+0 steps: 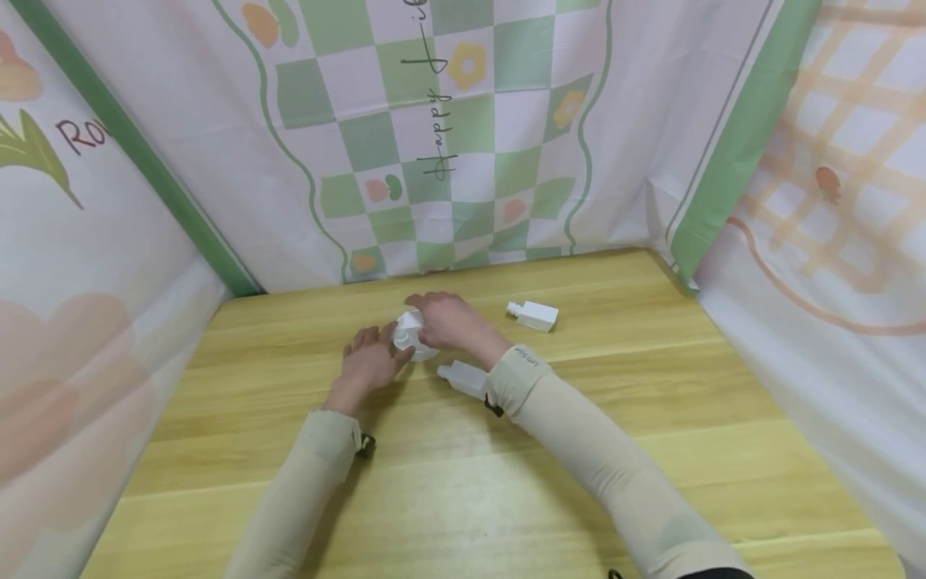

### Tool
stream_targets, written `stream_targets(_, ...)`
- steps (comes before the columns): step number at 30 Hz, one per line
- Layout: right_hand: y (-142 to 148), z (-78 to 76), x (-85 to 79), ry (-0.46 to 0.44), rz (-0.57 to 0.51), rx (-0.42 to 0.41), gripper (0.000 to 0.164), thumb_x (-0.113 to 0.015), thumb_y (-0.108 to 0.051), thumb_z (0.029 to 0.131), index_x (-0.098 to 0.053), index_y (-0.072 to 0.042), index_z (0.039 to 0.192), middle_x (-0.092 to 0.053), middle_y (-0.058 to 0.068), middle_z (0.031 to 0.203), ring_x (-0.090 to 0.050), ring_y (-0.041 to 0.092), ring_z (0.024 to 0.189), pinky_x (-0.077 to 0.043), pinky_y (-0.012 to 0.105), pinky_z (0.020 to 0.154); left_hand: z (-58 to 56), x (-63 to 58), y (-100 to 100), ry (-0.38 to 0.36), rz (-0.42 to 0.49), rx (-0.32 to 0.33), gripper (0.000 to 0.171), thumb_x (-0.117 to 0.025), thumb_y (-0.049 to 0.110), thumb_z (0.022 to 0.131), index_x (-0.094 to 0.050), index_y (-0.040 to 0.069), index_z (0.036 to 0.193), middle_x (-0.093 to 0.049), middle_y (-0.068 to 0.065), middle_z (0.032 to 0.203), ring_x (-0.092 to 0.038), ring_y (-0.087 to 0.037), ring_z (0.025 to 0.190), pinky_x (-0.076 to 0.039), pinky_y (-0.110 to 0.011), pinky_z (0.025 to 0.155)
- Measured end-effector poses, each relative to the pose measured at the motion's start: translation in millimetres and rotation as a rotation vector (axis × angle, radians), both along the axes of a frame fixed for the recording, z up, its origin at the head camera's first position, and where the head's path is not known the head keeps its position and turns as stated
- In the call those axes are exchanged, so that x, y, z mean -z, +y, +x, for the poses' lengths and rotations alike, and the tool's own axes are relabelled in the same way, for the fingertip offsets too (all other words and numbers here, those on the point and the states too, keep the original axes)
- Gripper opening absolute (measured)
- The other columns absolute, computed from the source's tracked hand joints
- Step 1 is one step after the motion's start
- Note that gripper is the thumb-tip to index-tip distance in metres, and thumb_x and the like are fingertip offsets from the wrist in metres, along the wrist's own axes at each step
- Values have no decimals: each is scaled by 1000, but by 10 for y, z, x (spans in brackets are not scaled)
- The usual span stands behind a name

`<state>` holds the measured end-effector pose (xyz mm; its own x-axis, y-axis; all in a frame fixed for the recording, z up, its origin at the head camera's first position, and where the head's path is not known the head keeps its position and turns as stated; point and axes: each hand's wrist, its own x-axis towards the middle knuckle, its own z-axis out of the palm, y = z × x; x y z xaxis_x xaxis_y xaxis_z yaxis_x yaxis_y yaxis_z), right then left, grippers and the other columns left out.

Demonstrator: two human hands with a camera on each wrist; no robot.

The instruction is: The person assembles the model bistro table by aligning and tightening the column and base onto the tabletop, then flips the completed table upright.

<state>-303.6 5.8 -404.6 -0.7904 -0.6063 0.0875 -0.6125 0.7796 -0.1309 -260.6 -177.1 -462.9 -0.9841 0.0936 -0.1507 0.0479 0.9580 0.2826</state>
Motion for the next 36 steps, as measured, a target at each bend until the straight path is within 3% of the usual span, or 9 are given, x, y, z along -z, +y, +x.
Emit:
stream_targets(5, 4, 3, 22, 39, 67, 42, 56, -68, -37, 91, -52, -17, 141, -68, 10, 117, -67, 27, 102, -56, 42, 89, 3, 3, 7, -3, 8, 0, 77, -38, 63, 100, -18, 19, 160, -23, -24, 163, -15, -46, 152, -15, -69, 120)
stream_targets(11, 37, -23, 21, 31, 66, 73, 49, -69, -25, 87, -58, -11, 133, -70, 9, 110, -68, 26, 94, -57, 40, 85, 15, -3, 19, -1, 13, -4, 76, -39, 61, 100, -19, 19, 160, -23, -23, 163, -15, -45, 152, -15, -69, 120)
stream_targets(16, 70, -35, -18, 17, 56, 152, 46, -70, -41, 89, -62, -5, 118, -70, 9, 103, -67, 27, 93, -56, 42, 89, 18, -14, 24, -7, 17, -7, 75, -39, 61, 101, -18, 20, 160, -23, -23, 163, -15, -45, 152, -14, -68, 120)
stream_targets(19, 90, -36, -37, 2, 16, 123, 41, -70, -34, 89, -64, -4, 117, -69, 10, 108, -65, 27, 100, -55, 41, 93, 18, -23, 20, -4, 18, -5, 75, -40, 60, 101, -19, 19, 160, -24, -24, 162, -16, -46, 151, -15, -69, 120)
stream_targets(22, 113, -32, -39, -22, -36, 76, 44, -70, -24, 87, -61, -6, 127, -68, 11, 115, -65, 26, 104, -55, 39, 94, 16, -29, 15, -3, 20, -3, 75, -40, 60, 101, -19, 19, 160, -24, -24, 162, -16, -47, 151, -15, -69, 120)
stream_targets(25, 140, -26, -25, -13, -26, 69, 48, -70, -32, 90, -58, -11, 131, -68, 11, 115, -66, 26, 101, -57, 40, 89, 12, -33, 12, -5, 17, 0, 76, -39, 61, 101, -19, 19, 160, -23, -24, 163, -15, -47, 151, -15, -70, 120)
stream_targets(28, 164, -24, -15, 13, -5, 70, 48, -69, -44, 90, -62, -12, 125, -68, 9, 112, -66, 25, 99, -57, 40, 86, 12, -39, 12, -7, 8, 1, 76, -38, 62, 101, -18, 19, 161, -22, -25, 163, -15, -47, 152, -15, -69, 120)
stream_targets(33, 192, -30, -12, -1, -29, 42, 45, -73, -33, 83, -67, -11, 121, -65, 7, 114, -63, 24, 101, -55, 39, 90, 12, -50, 13, -4, 5, 0, 76, -38, 61, 101, -18, 20, 161, -23, -25, 162, -16, -47, 151, -15, -69, 120)
stream_targets(36, 202, -21, -18, -10, -18, 36, 45, -73, -34, 85, -65, -13, 125, -67, 8, 115, -65, 25, 101, -55, 40, 91, 13, -51, 14, -5, 5, 0, 76, -38, 61, 101, -17, 20, 161, -23, -24, 163, -16, -46, 151, -15, -69, 120)
